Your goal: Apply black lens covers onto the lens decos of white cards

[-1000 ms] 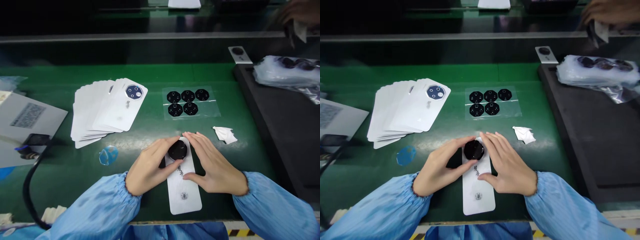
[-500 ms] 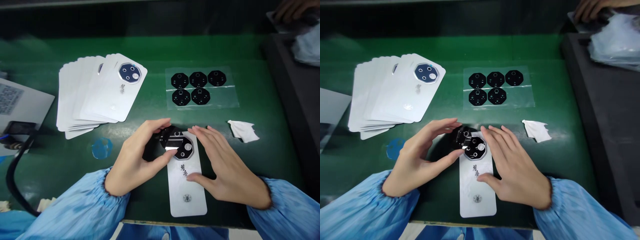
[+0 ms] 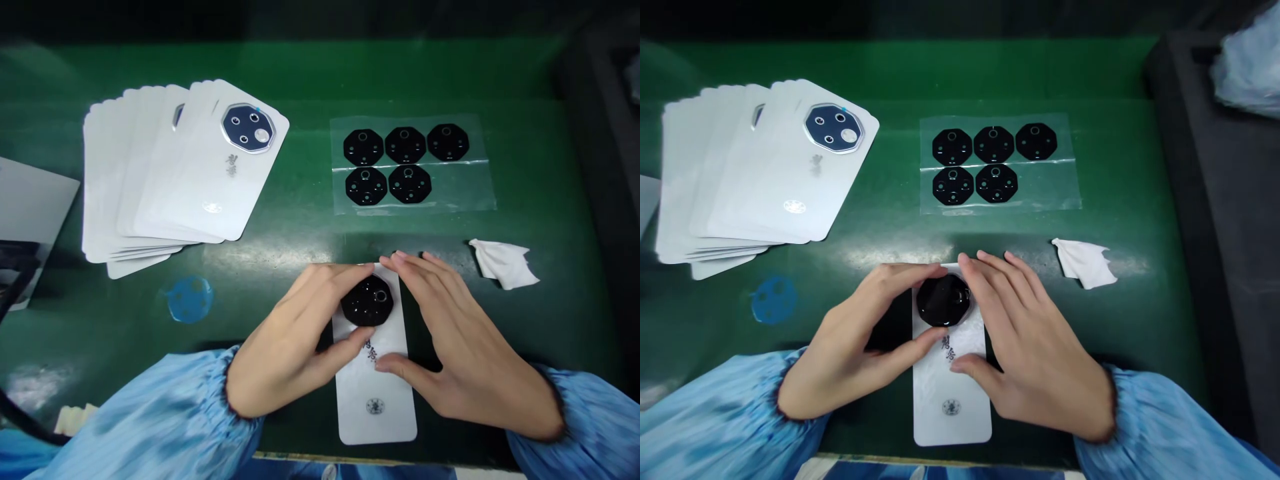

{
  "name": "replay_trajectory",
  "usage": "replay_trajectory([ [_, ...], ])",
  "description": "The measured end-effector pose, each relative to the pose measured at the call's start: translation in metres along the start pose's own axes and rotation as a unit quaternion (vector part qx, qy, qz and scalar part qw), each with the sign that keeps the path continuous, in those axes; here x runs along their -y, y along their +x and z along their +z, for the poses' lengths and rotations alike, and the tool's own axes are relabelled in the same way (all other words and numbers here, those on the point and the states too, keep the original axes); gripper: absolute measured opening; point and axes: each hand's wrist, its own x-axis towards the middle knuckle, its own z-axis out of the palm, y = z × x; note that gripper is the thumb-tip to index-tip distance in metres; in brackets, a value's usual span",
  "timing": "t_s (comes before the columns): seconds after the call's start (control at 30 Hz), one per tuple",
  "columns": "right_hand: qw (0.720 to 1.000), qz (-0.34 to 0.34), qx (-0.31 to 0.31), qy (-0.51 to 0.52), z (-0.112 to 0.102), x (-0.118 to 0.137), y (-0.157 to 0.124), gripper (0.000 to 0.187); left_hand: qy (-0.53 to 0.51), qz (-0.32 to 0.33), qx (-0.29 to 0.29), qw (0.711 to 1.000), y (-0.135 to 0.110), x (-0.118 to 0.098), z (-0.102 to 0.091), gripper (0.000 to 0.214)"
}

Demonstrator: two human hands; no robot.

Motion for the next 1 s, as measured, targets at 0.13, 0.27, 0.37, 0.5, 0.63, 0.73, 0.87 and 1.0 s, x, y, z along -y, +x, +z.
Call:
replay_trajectory([
  [0.13, 1.0, 0.0, 0.004, 0.002, 0.0001, -0.0003, -0.0004, 0.088, -0.005, 0.007, 0.009, 1.0, 0.001, 0.0015, 0.0035, 0.052],
  [0.27, 1.0, -0.001, 0.004, 0.003, 0.0003, -0.0007, -0.0003, 0.088, -0.004, 0.008, 0.014, 1.0, -0.0001, 0.0028, 0.004, 0.052],
  [0.37, 1.0, 0.001, 0.008, 0.004, 0.0002, -0.0009, 0.0003, 0.089, 0.003, -0.006, 0.026, 1.0, -0.0006, 0.0027, 0.0037, 0.053],
  [0.5, 1.0, 0.002, 0.014, 0.005, -0.0003, -0.0006, 0.0005, 0.089, 0.007, -0.012, 0.03, 0.999, -0.0003, 0.0024, 0.0034, 0.055],
  [0.63, 1.0, -0.001, 0.01, 0.003, -0.001, 0.0001, 0.0, 0.088, 0.008, -0.012, 0.032, 0.999, 0.0001, 0.0022, 0.004, 0.054],
  [0.73, 1.0, -0.001, 0.009, 0.003, -0.0006, -0.0001, 0.0007, 0.089, 0.01, -0.016, 0.032, 0.999, 0.0, 0.0018, 0.0042, 0.053],
  [0.87, 1.0, -0.004, 0.011, 0.003, 0.0004, -0.001, 0.0017, 0.089, 0.015, -0.02, 0.034, 0.999, 0.0001, 0.0013, 0.0036, 0.054],
  [1.0, 1.0, -0.006, 0.009, 0.0, 0.0005, -0.0007, 0.001, 0.091, 0.02, -0.021, 0.034, 0.999, 0.0006, 0.0007, 0.003, 0.055],
])
